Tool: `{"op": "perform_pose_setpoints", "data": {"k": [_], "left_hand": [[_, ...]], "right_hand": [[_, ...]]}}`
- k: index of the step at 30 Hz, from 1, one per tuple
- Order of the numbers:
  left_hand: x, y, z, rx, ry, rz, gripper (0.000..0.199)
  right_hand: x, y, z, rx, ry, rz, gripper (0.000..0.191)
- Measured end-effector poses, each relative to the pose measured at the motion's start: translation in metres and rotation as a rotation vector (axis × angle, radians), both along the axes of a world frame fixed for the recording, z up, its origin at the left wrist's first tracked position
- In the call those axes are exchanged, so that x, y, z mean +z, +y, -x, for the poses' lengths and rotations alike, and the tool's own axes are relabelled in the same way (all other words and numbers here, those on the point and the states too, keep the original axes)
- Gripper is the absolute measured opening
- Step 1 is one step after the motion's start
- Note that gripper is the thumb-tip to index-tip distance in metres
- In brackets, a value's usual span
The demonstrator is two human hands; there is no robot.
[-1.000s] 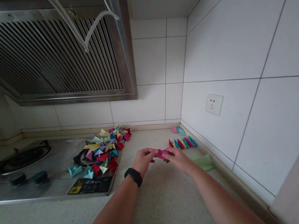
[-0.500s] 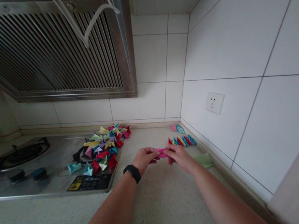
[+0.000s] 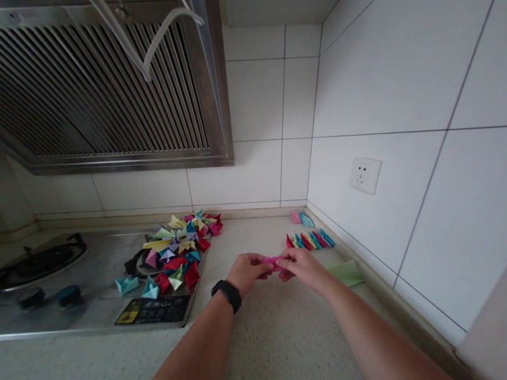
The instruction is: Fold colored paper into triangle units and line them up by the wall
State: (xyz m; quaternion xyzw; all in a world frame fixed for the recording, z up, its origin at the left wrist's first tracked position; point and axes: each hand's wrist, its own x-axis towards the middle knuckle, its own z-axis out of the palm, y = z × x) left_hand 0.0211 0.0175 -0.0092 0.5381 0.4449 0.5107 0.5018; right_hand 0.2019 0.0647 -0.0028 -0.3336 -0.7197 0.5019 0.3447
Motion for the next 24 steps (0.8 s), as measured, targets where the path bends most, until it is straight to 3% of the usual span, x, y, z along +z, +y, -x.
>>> {"op": "perform_pose_setpoints", "data": {"k": [24], "left_hand": [[0.0035, 0.0003, 0.0050, -0.141, -0.057, -0.063, 0.036]], "right_hand": [[0.0078, -0.0048, -0.0064, 0.119, 0.079, 0.013, 0.033]]}}
